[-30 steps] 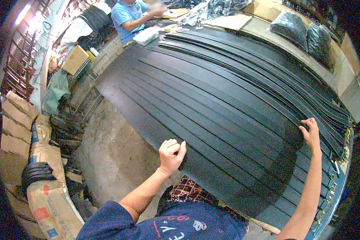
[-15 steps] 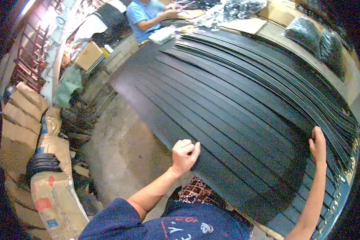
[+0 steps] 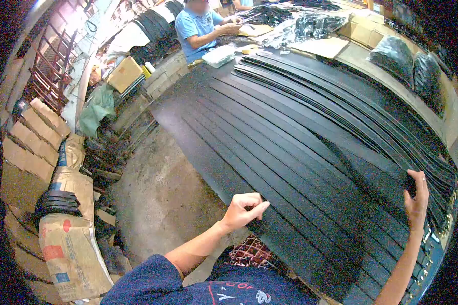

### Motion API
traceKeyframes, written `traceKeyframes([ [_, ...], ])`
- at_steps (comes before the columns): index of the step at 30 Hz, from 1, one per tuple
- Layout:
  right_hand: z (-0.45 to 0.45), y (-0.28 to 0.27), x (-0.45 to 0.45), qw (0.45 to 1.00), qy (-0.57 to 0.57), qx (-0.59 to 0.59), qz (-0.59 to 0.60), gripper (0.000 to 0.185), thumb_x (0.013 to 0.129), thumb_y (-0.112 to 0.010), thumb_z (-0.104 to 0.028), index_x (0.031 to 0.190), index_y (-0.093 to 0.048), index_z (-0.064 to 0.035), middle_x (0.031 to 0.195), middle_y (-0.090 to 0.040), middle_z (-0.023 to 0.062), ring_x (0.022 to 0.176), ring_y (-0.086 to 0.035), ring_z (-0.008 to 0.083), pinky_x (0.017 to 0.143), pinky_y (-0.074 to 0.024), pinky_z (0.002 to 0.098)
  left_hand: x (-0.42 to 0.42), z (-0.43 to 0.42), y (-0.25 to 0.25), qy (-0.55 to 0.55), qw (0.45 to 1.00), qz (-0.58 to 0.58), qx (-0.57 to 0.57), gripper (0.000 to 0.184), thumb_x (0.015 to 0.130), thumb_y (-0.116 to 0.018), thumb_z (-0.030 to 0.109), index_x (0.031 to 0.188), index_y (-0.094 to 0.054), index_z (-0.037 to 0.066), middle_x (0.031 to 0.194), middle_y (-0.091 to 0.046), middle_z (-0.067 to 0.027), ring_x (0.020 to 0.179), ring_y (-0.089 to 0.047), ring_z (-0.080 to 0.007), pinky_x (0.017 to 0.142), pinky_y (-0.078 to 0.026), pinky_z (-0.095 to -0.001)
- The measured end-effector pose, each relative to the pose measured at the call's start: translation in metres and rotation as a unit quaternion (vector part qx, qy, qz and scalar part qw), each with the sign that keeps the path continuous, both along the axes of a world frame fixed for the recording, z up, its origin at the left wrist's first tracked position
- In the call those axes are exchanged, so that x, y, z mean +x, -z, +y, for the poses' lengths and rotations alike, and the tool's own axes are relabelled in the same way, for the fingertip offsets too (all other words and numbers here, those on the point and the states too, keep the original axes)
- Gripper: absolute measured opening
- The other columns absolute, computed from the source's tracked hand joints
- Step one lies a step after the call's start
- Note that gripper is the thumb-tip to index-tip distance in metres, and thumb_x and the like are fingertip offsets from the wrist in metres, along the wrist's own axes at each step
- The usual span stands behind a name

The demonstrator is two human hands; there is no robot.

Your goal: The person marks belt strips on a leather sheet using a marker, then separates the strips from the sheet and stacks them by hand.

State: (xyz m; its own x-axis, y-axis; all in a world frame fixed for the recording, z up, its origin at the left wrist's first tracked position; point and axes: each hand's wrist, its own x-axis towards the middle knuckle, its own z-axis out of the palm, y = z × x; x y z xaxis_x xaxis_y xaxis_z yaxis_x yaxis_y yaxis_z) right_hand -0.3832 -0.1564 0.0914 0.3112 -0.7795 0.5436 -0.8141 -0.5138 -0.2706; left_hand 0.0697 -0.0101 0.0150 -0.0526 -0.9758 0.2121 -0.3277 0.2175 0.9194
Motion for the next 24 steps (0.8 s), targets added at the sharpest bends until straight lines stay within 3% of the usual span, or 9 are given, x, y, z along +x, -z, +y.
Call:
traceKeyframes([
  [3, 0.023, -0.032, 0.023, 0.999, -0.017, -0.031, 0.023, 0.057, 0.061, -0.059, 0.014, 0.115, -0.054, -0.0022, 0.103, -0.055, 0.0171, 0.102, -0.054, 0.0347, 0.093, -0.0401, 0.0353, -0.027, -0.024, -0.013, 0.104, 0.962, 0.223, 0.114, 0.033, 0.097, -0.051, 0.028, 0.086, -0.066, 0.0, 0.08, -0.065, -0.0055, 0.076, -0.061, -0.0147, 0.073, -0.047, -0.0263],
  [7, 0.053, -0.068, 0.049, 0.997, -0.064, -0.036, 0.035, 0.059, 0.056, -0.063, 0.011, 0.112, -0.057, -0.0032, 0.095, -0.055, 0.0158, 0.087, -0.057, 0.0341, 0.077, -0.0448, 0.0362, -0.074, -0.077, -0.025, 0.226, 0.838, 0.419, 0.266, 0.063, 0.098, -0.033, 0.05, 0.136, -0.038, 0.0, 0.13, -0.052, -0.015, 0.117, -0.052, -0.0231, 0.101, -0.041, -0.0379],
  [12, 0.089, -0.113, 0.076, 0.992, -0.086, -0.034, 0.081, 0.058, 0.055, -0.066, 0.003, 0.112, -0.058, -0.0065, 0.087, -0.054, 0.0146, 0.08, -0.057, 0.0349, 0.068, -0.0463, 0.0407, -0.083, -0.149, -0.056, 0.157, 0.533, 0.791, 0.255, 0.067, 0.092, -0.042, 0.052, 0.123, -0.041, -0.008, 0.126, -0.05, -0.0253, 0.117, -0.051, -0.0325, 0.098, -0.043, -0.0443],
  [15, 0.092, -0.122, 0.05, 0.989, -0.067, -0.013, 0.13, 0.068, 0.058, -0.067, 0.006, 0.123, -0.048, -0.0083, 0.103, -0.056, 0.0157, 0.098, -0.055, 0.0379, 0.081, -0.047, 0.0435, -0.025, -0.199, -0.049, 0.087, 0.657, 0.733, 0.155, 0.034, 0.09, -0.054, 0.015, 0.117, -0.053, -0.006, 0.109, -0.063, -0.0193, 0.103, -0.061, -0.0292, 0.092, -0.05, -0.0391],
  [16, 0.096, -0.126, 0.039, 0.991, -0.044, -0.008, 0.126, 0.065, 0.06, -0.066, 0.006, 0.121, -0.048, -0.008, 0.106, -0.056, 0.0151, 0.101, -0.055, 0.037, 0.086, -0.0459, 0.0429, 0.023, -0.226, -0.036, 0.308, 0.636, 0.684, 0.182, 0.034, 0.089, -0.054, 0.007, 0.12, -0.051, -0.007, 0.115, -0.061, -0.0185, 0.109, -0.059, -0.0273, 0.097, -0.046, -0.0378],
  [17, 0.095, -0.123, 0.023, 0.991, -0.025, -0.032, 0.129, 0.062, 0.062, -0.067, 0.005, 0.12, -0.049, -0.0082, 0.106, -0.057, 0.0141, 0.101, -0.055, 0.036, 0.086, -0.0456, 0.0419, 0.036, -0.228, -0.054, 0.137, 0.637, 0.737, 0.178, 0.035, 0.09, -0.05, 0.001, 0.124, -0.049, -0.007, 0.118, -0.06, -0.0168, 0.113, -0.057, -0.0266, 0.101, -0.043, -0.0381],
  [20, 0.101, -0.115, -0.033, 0.988, 0.081, -0.027, 0.132, 0.055, 0.067, -0.069, 0.002, 0.118, -0.05, -0.0077, 0.107, -0.059, 0.0128, 0.103, -0.056, 0.0338, 0.089, -0.0456, 0.0395, 0.16, -0.287, -0.039, 0.232, 0.69, 0.673, 0.135, 0.037, 0.093, -0.044, -0.001, 0.13, -0.045, -0.005, 0.132, -0.051, -0.0168, 0.121, -0.05, -0.0254, 0.102, -0.041, -0.0392],
  [21, 0.108, -0.112, -0.052, 0.985, 0.1, -0.048, 0.131, 0.054, 0.068, -0.068, 0.002, 0.118, -0.051, -0.0075, 0.108, -0.059, 0.0125, 0.104, -0.056, 0.0331, 0.09, -0.0456, 0.0386, 0.184, -0.289, -0.049, 0.067, 0.79, 0.606, 0.062, 0.039, 0.094, -0.044, 0.003, 0.133, -0.043, -0.002, 0.134, -0.05, -0.0141, 0.121, -0.049, -0.0247, 0.104, -0.04, -0.0382],
  [24, 0.128, -0.115, -0.08, 0.982, 0.181, 0.019, 0.051, 0.05, 0.069, -0.067, 0.002, 0.116, -0.054, -0.0074, 0.11, -0.06, 0.0148, 0.105, -0.056, 0.0331, 0.093, -0.0436, 0.039, 0.25, -0.289, -0.085, 0.056, 0.835, 0.546, 0.042, 0.043, 0.095, -0.047, 0.011, 0.135, -0.041, -0.001, 0.139, -0.046, -0.0085, 0.126, -0.043, -0.0202, 0.109, -0.032, -0.0363],
])
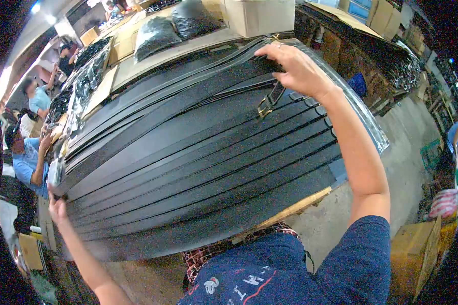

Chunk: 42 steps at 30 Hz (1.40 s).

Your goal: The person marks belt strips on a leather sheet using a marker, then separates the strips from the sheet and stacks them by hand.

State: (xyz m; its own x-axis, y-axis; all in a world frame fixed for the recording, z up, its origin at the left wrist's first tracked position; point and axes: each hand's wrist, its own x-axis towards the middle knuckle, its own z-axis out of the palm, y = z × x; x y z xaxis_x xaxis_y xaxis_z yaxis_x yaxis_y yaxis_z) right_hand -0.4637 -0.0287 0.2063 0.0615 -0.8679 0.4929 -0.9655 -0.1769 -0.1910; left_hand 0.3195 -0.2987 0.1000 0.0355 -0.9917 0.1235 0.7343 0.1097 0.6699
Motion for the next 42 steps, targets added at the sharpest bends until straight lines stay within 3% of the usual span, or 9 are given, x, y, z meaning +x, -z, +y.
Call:
traceKeyframes([
  [1, 0.003, 0.004, -0.01, 1.0, 0.001, -0.005, -0.011, 0.046, 0.07, -0.066, 0.002, 0.114, -0.056, -0.007, 0.109, -0.06, 0.0153, 0.105, -0.056, 0.0332, 0.094, -0.043, 0.0394, -0.022, 0.025, -0.03, -0.111, 0.992, -0.049, 0.027, 0.044, 0.095, -0.047, 0.013, 0.136, -0.04, -0.001, 0.141, -0.043, -0.0071, 0.128, -0.041, -0.0184, 0.111, -0.028, -0.0357],
  [3, 0.009, 0.012, -0.018, 0.998, 0.017, -0.033, 0.044, 0.041, 0.071, -0.064, 0.002, 0.11, -0.057, -0.006, 0.106, -0.06, 0.0155, 0.105, -0.056, 0.0332, 0.093, -0.0428, 0.0394, 0.029, 0.025, -0.036, -0.069, 0.991, -0.103, -0.046, 0.045, 0.096, -0.047, 0.014, 0.138, -0.038, 0.001, 0.144, -0.04, -0.0049, 0.131, -0.037, -0.0159, 0.113, -0.024, -0.0353],
  [7, 0.017, 0.024, -0.037, 0.991, 0.02, -0.069, 0.113, 0.034, 0.071, -0.058, 0.002, 0.104, -0.059, -0.005, 0.103, -0.061, 0.0159, 0.104, -0.056, 0.0336, 0.091, -0.0427, 0.04, 0.054, 0.041, -0.049, -0.161, 0.983, -0.088, -0.004, 0.046, 0.095, -0.049, 0.017, 0.138, -0.038, 0.001, 0.144, -0.04, -0.006, 0.133, -0.035, -0.0169, 0.114, -0.021, -0.0351],
  [8, 0.025, 0.024, -0.039, 0.992, 0.057, -0.047, 0.106, 0.034, 0.07, -0.054, 0.005, 0.103, -0.06, -0.0051, 0.103, -0.061, 0.0159, 0.102, -0.056, 0.0338, 0.089, -0.0423, 0.0409, 0.102, 0.03, -0.032, -0.098, 0.986, -0.127, -0.052, 0.045, 0.096, -0.048, 0.017, 0.137, -0.038, 0.0, 0.143, -0.04, -0.0089, 0.133, -0.036, -0.0183, 0.114, -0.021, -0.0354],
  [15, 0.069, 0.061, -0.044, 0.982, 0.123, 0.046, 0.134, 0.037, 0.069, -0.046, 0.008, 0.099, -0.061, -0.008, 0.09, -0.057, 0.0126, 0.099, -0.051, 0.0316, 0.088, -0.0392, 0.0405, 0.092, 0.072, 0.035, -0.129, 0.975, -0.174, 0.043, 0.04, 0.097, -0.046, 0.014, 0.134, -0.04, -0.001, 0.138, -0.046, -0.0115, 0.128, -0.043, -0.0205, 0.113, -0.028, -0.0354],
  [23, 0.101, 0.121, -0.089, 0.979, 0.115, 0.119, 0.122, 0.029, 0.06, -0.055, 0.009, 0.086, -0.056, -0.0057, 0.086, -0.052, 0.0096, 0.095, -0.048, 0.0311, 0.081, -0.0397, 0.042, 0.052, 0.097, 0.081, -0.044, 0.953, -0.27, 0.131, 0.055, 0.096, -0.052, 0.02, 0.139, -0.028, -0.005, 0.14, -0.042, -0.0149, 0.129, -0.041, -0.0227, 0.107, -0.036, -0.0354],
  [27, 0.109, 0.129, -0.09, 0.978, 0.115, 0.131, 0.118, 0.033, 0.059, -0.056, 0.01, 0.087, -0.057, -0.0064, 0.089, -0.047, 0.0098, 0.095, -0.045, 0.0305, 0.081, -0.0385, 0.0404, 0.071, 0.093, 0.113, -0.087, 0.939, -0.272, 0.193, 0.049, 0.095, -0.053, 0.019, 0.134, -0.036, -0.005, 0.134, -0.048, -0.0155, 0.123, -0.048, -0.0233, 0.105, -0.039, -0.0376],
  [35, 0.109, 0.125, -0.093, 0.968, 0.137, 0.142, 0.157, 0.034, 0.058, -0.058, 0.008, 0.087, -0.054, -0.0078, 0.095, -0.051, 0.0116, 0.099, -0.046, 0.0325, 0.085, -0.0396, 0.0424, 0.061, 0.083, 0.107, -0.13, 0.933, -0.291, 0.165, 0.041, 0.093, -0.056, 0.01, 0.129, -0.042, -0.002, 0.123, -0.055, -0.021, 0.118, -0.052, -0.0279, 0.105, -0.039, -0.0387],
  [42, 0.105, 0.125, -0.099, 0.951, 0.18, 0.223, 0.112, 0.036, 0.054, -0.063, -0.007, 0.089, -0.052, -0.0059, 0.102, -0.051, 0.0161, 0.102, -0.046, 0.0362, 0.088, -0.0419, 0.0423, 0.068, 0.08, 0.131, -0.089, 0.919, -0.307, 0.232, 0.04, 0.087, -0.068, 0.022, 0.119, -0.052, 0.005, 0.111, -0.06, -0.0042, 0.1, -0.056, -0.0157, 0.087, -0.043, -0.0297],
])
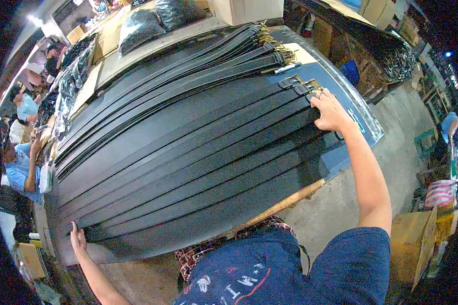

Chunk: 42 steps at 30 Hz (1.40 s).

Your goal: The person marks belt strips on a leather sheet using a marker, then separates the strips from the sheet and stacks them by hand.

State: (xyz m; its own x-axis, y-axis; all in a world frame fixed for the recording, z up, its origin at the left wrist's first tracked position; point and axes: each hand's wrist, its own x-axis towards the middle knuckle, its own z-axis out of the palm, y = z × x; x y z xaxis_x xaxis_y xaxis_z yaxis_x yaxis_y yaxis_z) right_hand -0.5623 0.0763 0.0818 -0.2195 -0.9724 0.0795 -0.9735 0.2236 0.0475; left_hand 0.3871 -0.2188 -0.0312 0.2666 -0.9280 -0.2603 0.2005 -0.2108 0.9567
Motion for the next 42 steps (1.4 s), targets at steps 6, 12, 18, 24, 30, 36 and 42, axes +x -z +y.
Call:
traceKeyframes([
  [6, -0.026, -0.029, -0.01, 0.977, -0.016, 0.001, -0.213, 0.036, 0.061, -0.059, -0.003, 0.096, -0.057, -0.0058, 0.094, -0.056, 0.0134, 0.099, -0.052, 0.0317, 0.091, -0.043, 0.0376, -0.007, 0.012, 0.0, -0.039, 0.999, 0.022, -0.021, 0.039, 0.084, -0.071, 0.024, 0.115, -0.055, 0.005, 0.106, -0.06, -0.0025, 0.093, -0.055, -0.0124, 0.079, -0.044, -0.0267],
  [12, -0.105, 0.011, -0.066, 0.989, 0.025, -0.134, -0.055, 0.027, 0.071, -0.056, -0.006, 0.098, -0.061, -0.0052, 0.096, -0.061, 0.016, 0.094, -0.059, 0.0315, 0.085, -0.0478, 0.0389, 0.004, 0.008, 0.007, -0.04, 0.999, -0.009, 0.003, 0.038, 0.085, -0.071, 0.022, 0.114, -0.053, 0.005, 0.11, -0.059, -0.0081, 0.099, -0.057, -0.0168, 0.083, -0.046, -0.028],
  [18, -0.166, 0.052, -0.066, 0.985, 0.114, -0.061, 0.111, 0.024, 0.08, -0.054, -0.005, 0.102, -0.062, -0.0077, 0.093, -0.064, 0.0196, 0.093, -0.063, 0.0345, 0.079, -0.0518, 0.0449, -0.029, 0.026, -0.023, -0.104, 0.992, -0.061, 0.024, 0.082, 0.083, -0.071, 0.013, 0.143, -0.016, 0.004, 0.128, -0.045, -0.0146, 0.112, -0.05, -0.0266, 0.097, -0.045, -0.0399],
  [24, -0.178, 0.077, -0.095, 0.984, 0.012, -0.106, 0.14, 0.016, 0.087, -0.048, -0.01, 0.094, -0.061, -0.003, 0.081, -0.063, 0.0211, 0.079, -0.063, 0.0391, 0.068, -0.0488, 0.0483, -0.036, 0.033, -0.017, -0.077, 0.993, -0.069, -0.052, 0.075, 0.086, -0.066, 0.01, 0.143, -0.018, 0.009, 0.127, -0.049, -0.0159, 0.105, -0.055, -0.0295, 0.092, -0.047, -0.0429],
  [30, -0.19, 0.121, -0.199, 0.974, -0.041, -0.062, 0.214, 0.035, 0.083, -0.051, -0.003, 0.118, -0.056, -0.0045, 0.081, -0.062, 0.0215, 0.079, -0.06, 0.0382, 0.07, -0.0462, 0.0459, -0.092, 0.041, -0.049, -0.159, 0.983, -0.077, -0.056, 0.075, 0.082, -0.068, 0.003, 0.138, -0.019, 0.003, 0.119, -0.045, -0.0212, 0.104, -0.053, -0.0307, 0.088, -0.05, -0.045],
  [36, -0.164, 0.058, -0.124, 0.962, -0.1, -0.118, 0.225, 0.035, 0.085, -0.062, -0.027, 0.113, -0.06, -0.0056, 0.101, -0.064, 0.0188, 0.094, -0.061, 0.0329, 0.083, -0.0481, 0.0415, -0.097, 0.04, -0.043, -0.139, 0.989, -0.053, -0.02, 0.063, 0.082, -0.066, -0.001, 0.132, -0.028, 0.0, 0.11, -0.053, -0.0214, 0.095, -0.061, -0.029, 0.085, -0.054, -0.0443],
  [42, -0.131, 0.015, -0.074, 0.933, -0.125, -0.304, 0.145, 0.028, 0.084, -0.06, -0.022, 0.101, -0.058, 0.0011, 0.082, -0.062, 0.0161, 0.065, -0.06, 0.0311, 0.058, -0.0491, 0.0382, -0.103, 0.039, -0.029, -0.174, 0.983, -0.019, -0.054, 0.064, 0.082, -0.064, -0.004, 0.134, -0.026, 0.0, 0.104, -0.053, -0.0168, 0.091, -0.061, -0.0252, 0.081, -0.056, -0.0384],
])
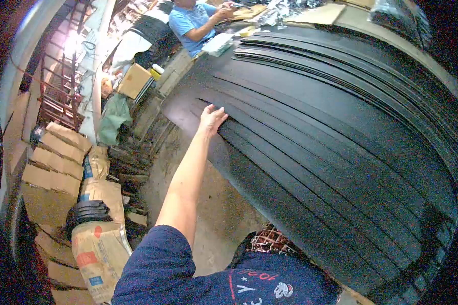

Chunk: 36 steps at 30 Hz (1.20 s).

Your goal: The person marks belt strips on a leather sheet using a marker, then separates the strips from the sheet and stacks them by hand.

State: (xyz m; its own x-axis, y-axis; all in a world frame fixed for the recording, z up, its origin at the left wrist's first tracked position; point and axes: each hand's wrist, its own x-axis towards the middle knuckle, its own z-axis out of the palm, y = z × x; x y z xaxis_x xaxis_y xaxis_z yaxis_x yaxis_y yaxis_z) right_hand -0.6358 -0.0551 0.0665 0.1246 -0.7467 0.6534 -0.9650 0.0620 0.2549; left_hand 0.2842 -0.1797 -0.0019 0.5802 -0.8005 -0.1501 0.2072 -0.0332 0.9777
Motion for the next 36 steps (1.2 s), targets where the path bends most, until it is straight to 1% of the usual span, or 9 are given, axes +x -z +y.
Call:
traceKeyframes([
  [11, 0.053, -0.041, 0.088, 0.978, -0.016, -0.124, -0.17, 0.029, 0.091, -0.058, -0.032, 0.092, -0.051, -0.0042, 0.071, -0.051, 0.0106, 0.054, -0.045, 0.0234, 0.051, -0.0396, 0.0338, -0.01, 0.0, -0.013, -0.032, 0.997, -0.039, 0.054, 0.064, 0.079, -0.066, -0.004, 0.132, -0.029, -0.01, 0.1, -0.059, -0.019, 0.08, -0.064, -0.0247, 0.07, -0.059, -0.0335],
  [12, 0.053, -0.053, 0.112, 0.914, -0.044, -0.139, -0.379, 0.029, 0.092, -0.057, -0.032, 0.092, -0.051, -0.0044, 0.073, -0.051, 0.0108, 0.057, -0.045, 0.0234, 0.055, -0.0402, 0.0345, -0.012, 0.002, -0.013, -0.033, 0.996, -0.073, 0.049, 0.068, 0.077, -0.07, -0.002, 0.132, -0.031, -0.011, 0.104, -0.058, -0.025, 0.083, -0.066, -0.0286, 0.07, -0.059, -0.0348],
  [16, 0.05, -0.016, 0.121, 0.887, -0.174, -0.048, -0.425, 0.029, 0.097, -0.042, -0.025, 0.107, -0.056, -0.0018, 0.097, -0.058, 0.0124, 0.089, -0.055, 0.0224, 0.078, -0.0451, 0.0353, -0.027, 0.01, -0.006, -0.122, 0.897, -0.425, 0.005, 0.048, 0.072, -0.074, 0.009, 0.115, -0.057, -0.005, 0.113, -0.061, -0.0193, 0.095, -0.062, -0.0245, 0.086, -0.049, -0.0361],
  [18, 0.062, -0.023, 0.175, 0.803, -0.166, -0.015, -0.572, 0.032, 0.097, -0.037, -0.021, 0.108, -0.058, 0.0005, 0.101, -0.063, 0.0127, 0.096, -0.06, 0.0198, 0.082, -0.0487, 0.0331, -0.098, 0.036, -0.044, -0.036, 0.908, -0.418, -0.016, 0.044, 0.08, -0.069, 0.01, 0.12, -0.056, -0.003, 0.114, -0.06, -0.018, 0.099, -0.06, -0.0219, 0.089, -0.047, -0.0333],
  [22, 0.069, -0.042, 0.308, 0.61, -0.173, 0.001, -0.773, 0.029, 0.096, -0.043, -0.026, 0.113, -0.044, -0.0032, 0.078, -0.064, 0.0137, 0.064, -0.062, 0.0162, 0.05, -0.0483, 0.0238, -0.229, 0.094, -0.073, 0.344, 0.898, -0.26, -0.087, 0.034, 0.088, -0.063, 0.011, 0.12, -0.057, 0.002, 0.111, -0.062, -0.0106, 0.095, -0.059, -0.0148, 0.083, -0.049, -0.0294],
  [27, 0.113, 0.003, 0.383, 0.425, -0.259, 0.133, -0.857, 0.022, 0.094, -0.052, -0.006, 0.112, -0.04, -0.0028, 0.096, -0.063, 0.0186, 0.083, -0.064, 0.0216, 0.07, -0.0538, 0.0326, -0.344, 0.182, -0.085, 0.634, 0.71, -0.275, -0.135, 0.037, 0.089, -0.063, 0.021, 0.118, -0.054, -0.001, 0.098, -0.067, -0.0122, 0.078, -0.065, -0.0198, 0.072, -0.052, -0.0301],
  [29, 0.126, 0.012, 0.4, 0.364, -0.272, 0.107, -0.884, 0.024, 0.093, -0.052, -0.004, 0.114, -0.04, -0.0025, 0.098, -0.062, 0.014, 0.087, -0.062, 0.0182, 0.073, -0.0519, 0.0286, -0.355, 0.198, -0.074, 0.628, 0.737, -0.247, -0.05, 0.034, 0.088, -0.065, 0.025, 0.109, -0.054, 0.001, 0.087, -0.067, -0.0154, 0.073, -0.067, -0.0282, 0.064, -0.052, -0.0342],
  [33, 0.134, 0.019, 0.396, 0.449, -0.262, 0.135, -0.844, 0.007, 0.091, -0.059, -0.008, 0.094, -0.058, -0.0015, 0.088, -0.06, 0.0023, 0.076, -0.056, 0.0068, 0.065, -0.0443, 0.0205, -0.359, 0.202, -0.068, 0.695, 0.627, -0.353, -0.005, 0.033, 0.088, -0.062, 0.032, 0.102, -0.057, 0.003, 0.072, -0.062, -0.0197, 0.068, -0.063, -0.0377, 0.054, -0.049, -0.0401],
  [36, 0.138, 0.021, 0.391, 0.413, -0.25, 0.222, -0.847, 0.015, 0.09, -0.062, -0.011, 0.077, -0.061, -0.0032, 0.068, -0.056, -0.003, 0.063, -0.048, 0.0018, 0.053, -0.0371, 0.0189, -0.37, 0.209, -0.069, 0.705, 0.648, -0.287, -0.036, 0.039, 0.087, -0.063, 0.036, 0.101, -0.062, 0.0, 0.069, -0.061, -0.0207, 0.063, -0.062, -0.0366, 0.056, -0.048, -0.0405],
])
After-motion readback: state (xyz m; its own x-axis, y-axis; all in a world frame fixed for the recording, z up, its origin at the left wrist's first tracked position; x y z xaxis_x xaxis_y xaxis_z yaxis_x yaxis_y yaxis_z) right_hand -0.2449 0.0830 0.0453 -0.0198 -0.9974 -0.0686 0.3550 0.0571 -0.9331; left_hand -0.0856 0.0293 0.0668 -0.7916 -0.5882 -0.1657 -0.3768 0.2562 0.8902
